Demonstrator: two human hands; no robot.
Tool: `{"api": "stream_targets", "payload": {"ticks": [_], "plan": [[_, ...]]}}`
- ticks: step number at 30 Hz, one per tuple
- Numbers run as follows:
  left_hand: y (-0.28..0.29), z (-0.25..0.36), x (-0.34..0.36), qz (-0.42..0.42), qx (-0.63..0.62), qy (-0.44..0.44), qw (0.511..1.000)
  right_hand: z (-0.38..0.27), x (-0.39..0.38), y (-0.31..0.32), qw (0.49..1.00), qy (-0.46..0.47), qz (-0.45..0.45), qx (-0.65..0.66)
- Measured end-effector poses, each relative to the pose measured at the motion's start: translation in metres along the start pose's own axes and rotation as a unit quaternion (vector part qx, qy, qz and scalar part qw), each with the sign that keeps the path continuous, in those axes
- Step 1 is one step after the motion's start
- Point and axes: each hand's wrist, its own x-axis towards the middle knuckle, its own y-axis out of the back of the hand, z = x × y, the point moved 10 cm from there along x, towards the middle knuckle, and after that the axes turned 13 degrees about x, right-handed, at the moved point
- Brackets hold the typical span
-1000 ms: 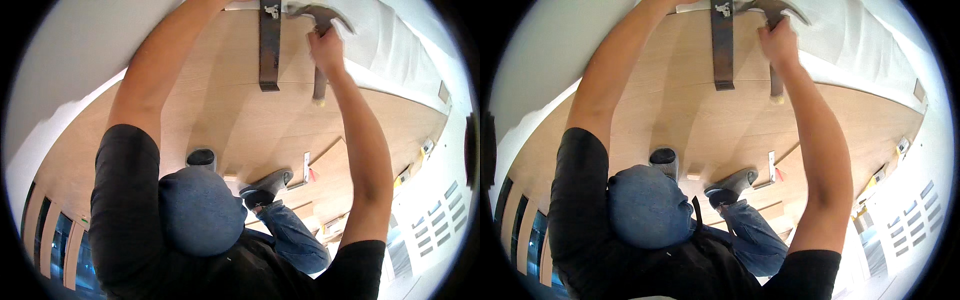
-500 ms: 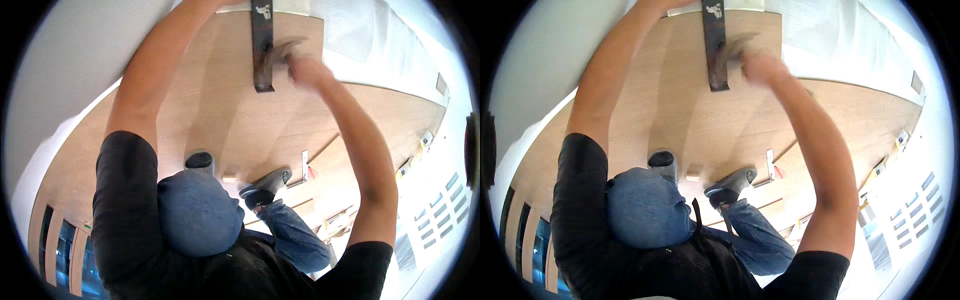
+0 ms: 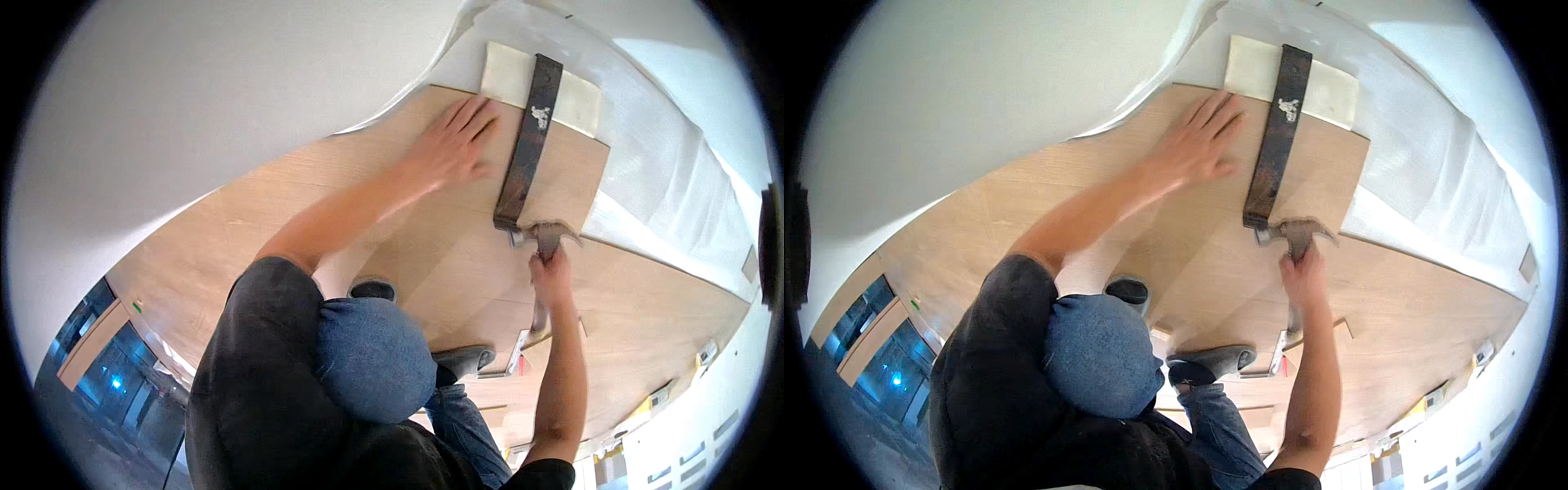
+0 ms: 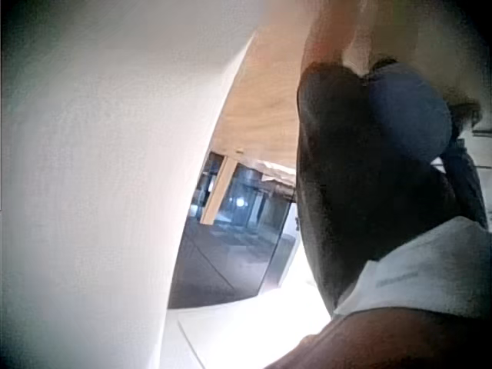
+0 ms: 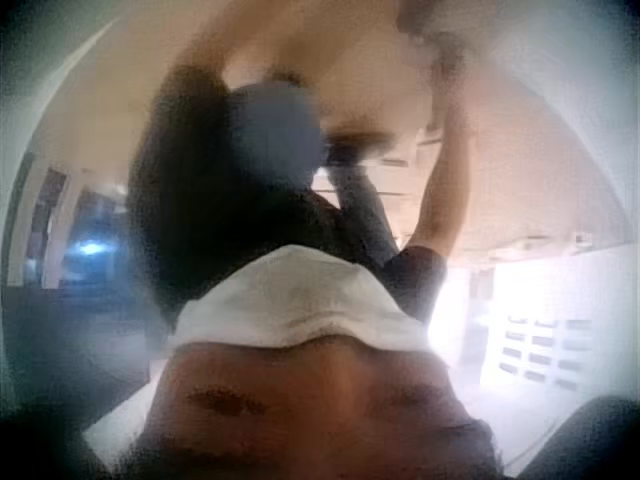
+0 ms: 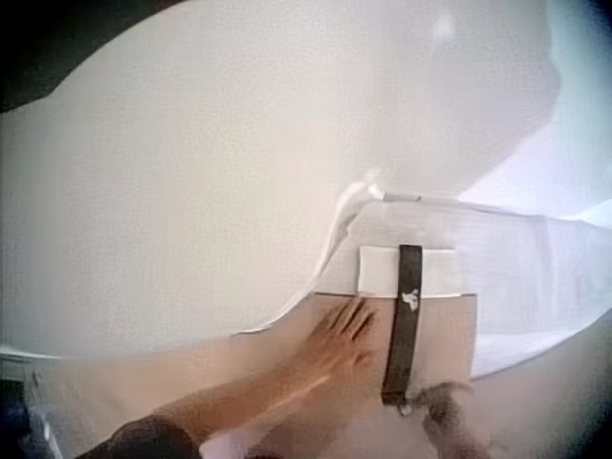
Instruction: The person installs wood flooring by fitting planks together and using a hammer with a tapping block and a pull bar to secure them. They mark a board with a pencil before removing a section of the flooring.
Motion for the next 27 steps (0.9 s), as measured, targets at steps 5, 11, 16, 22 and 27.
{"api": "stream_targets", "payload": {"ticks": [5,11,16,22,27], "plan": [[0.001,-0.026,-0.067,-0.06,0.002,0.032,0.998,0.069,-0.061,-0.027,0.977,-0.191,-0.026,0.09],[0.006,-0.028,-0.068,-0.062,-0.036,0.032,0.997,0.072,-0.059,-0.026,0.979,-0.018,-0.054,-0.194],[0.004,-0.043,-0.121,-0.094,-0.015,0.084,0.992,-0.057,-0.044,0.006,0.924,-0.058,-0.056,-0.374],[-0.018,-0.138,-0.292,-0.079,0.046,0.319,0.943,-0.155,0.045,-0.017,0.936,0.264,0.124,-0.197],[-0.013,-0.165,-0.339,-0.075,0.034,0.372,0.925,-0.143,0.085,-0.081,0.9,0.271,0.203,-0.274]]}}
